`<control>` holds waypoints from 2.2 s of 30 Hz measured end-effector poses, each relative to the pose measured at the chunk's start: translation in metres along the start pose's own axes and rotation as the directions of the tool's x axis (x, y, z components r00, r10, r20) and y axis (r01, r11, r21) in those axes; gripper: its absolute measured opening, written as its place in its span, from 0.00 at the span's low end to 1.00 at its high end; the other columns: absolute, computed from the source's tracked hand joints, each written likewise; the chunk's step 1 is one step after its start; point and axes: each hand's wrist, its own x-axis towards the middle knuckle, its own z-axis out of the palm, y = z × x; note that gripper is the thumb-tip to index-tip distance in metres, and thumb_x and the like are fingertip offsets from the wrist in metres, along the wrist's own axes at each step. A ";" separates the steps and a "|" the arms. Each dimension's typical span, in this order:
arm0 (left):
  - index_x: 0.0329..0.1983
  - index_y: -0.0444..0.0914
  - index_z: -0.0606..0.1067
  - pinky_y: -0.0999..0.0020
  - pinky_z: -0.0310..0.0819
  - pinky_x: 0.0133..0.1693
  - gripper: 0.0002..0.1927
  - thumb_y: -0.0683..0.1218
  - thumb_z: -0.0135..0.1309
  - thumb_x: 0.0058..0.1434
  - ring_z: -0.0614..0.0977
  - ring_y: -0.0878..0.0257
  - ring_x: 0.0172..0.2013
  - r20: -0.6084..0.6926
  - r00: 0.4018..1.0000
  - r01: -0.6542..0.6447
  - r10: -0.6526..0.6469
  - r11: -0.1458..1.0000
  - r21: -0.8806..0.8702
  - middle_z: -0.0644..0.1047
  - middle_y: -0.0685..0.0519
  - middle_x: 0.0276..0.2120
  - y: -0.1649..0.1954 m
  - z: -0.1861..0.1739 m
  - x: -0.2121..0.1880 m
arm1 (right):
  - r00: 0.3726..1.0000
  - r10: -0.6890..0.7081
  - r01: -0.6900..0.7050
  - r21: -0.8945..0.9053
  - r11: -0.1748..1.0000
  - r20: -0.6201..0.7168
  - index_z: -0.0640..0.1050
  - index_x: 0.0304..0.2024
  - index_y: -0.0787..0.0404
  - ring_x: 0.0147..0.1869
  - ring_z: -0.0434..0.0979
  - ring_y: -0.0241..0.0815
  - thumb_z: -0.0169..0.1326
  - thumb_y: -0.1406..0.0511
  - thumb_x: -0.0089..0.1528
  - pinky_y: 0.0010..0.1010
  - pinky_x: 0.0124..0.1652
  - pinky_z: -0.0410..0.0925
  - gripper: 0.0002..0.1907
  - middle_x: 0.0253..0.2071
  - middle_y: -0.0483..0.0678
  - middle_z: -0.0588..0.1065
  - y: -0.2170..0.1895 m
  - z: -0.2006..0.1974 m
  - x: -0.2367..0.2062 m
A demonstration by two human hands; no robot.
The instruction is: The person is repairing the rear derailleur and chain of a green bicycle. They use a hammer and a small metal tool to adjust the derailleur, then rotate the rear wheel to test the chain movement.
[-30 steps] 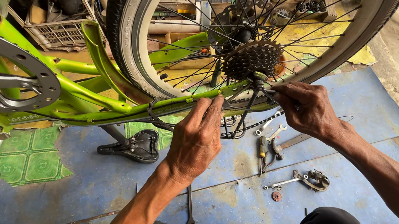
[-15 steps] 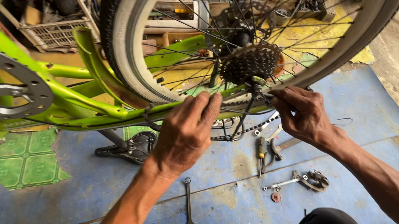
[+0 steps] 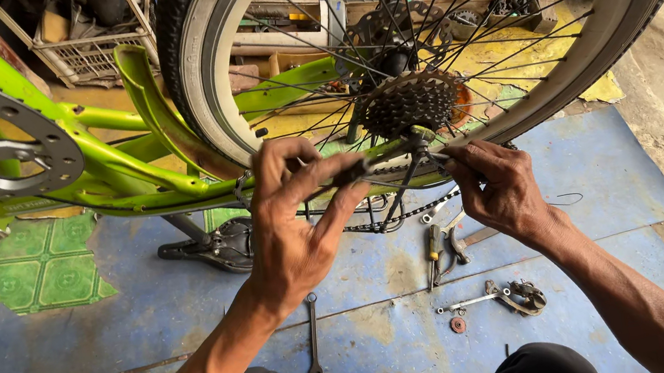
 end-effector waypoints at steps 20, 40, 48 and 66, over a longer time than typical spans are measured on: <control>0.46 0.31 0.74 0.73 0.84 0.42 0.10 0.40 0.60 0.66 0.87 0.66 0.38 0.040 0.881 0.430 -0.471 0.762 -0.483 0.83 0.47 0.37 -0.014 0.044 0.000 | 0.999 0.034 -0.033 0.036 0.999 -0.017 0.81 0.46 0.68 0.22 0.71 0.34 0.56 0.73 0.64 0.28 0.23 0.64 0.08 0.27 0.51 0.76 -0.003 0.003 -0.004; 0.46 0.30 0.72 0.68 0.85 0.44 0.08 0.36 0.56 0.67 0.87 0.59 0.41 0.126 0.811 0.455 -0.572 0.479 -0.751 0.82 0.45 0.38 -0.014 0.054 -0.001 | 0.999 0.036 -0.036 0.032 0.999 -0.015 0.81 0.44 0.69 0.22 0.71 0.36 0.55 0.74 0.64 0.29 0.24 0.64 0.07 0.27 0.51 0.76 -0.005 0.001 -0.003; 0.42 0.31 0.73 0.69 0.86 0.43 0.05 0.39 0.56 0.70 0.87 0.63 0.39 0.146 0.862 0.451 -0.485 0.604 -0.657 0.82 0.47 0.37 -0.007 0.058 0.018 | 1.000 0.030 -0.030 0.011 0.999 -0.003 0.81 0.43 0.69 0.22 0.70 0.38 0.56 0.74 0.64 0.31 0.24 0.64 0.06 0.25 0.51 0.74 -0.001 0.002 -0.003; 0.46 0.33 0.71 0.73 0.81 0.46 0.08 0.41 0.57 0.69 0.84 0.68 0.40 0.086 0.900 0.411 -0.428 0.765 -0.495 0.81 0.49 0.39 -0.004 0.051 0.020 | 0.970 -0.222 0.234 -0.131 0.963 0.098 0.81 0.47 0.63 0.30 0.72 0.47 0.59 0.70 0.63 0.40 0.29 0.65 0.09 0.29 0.50 0.71 0.019 -0.028 0.016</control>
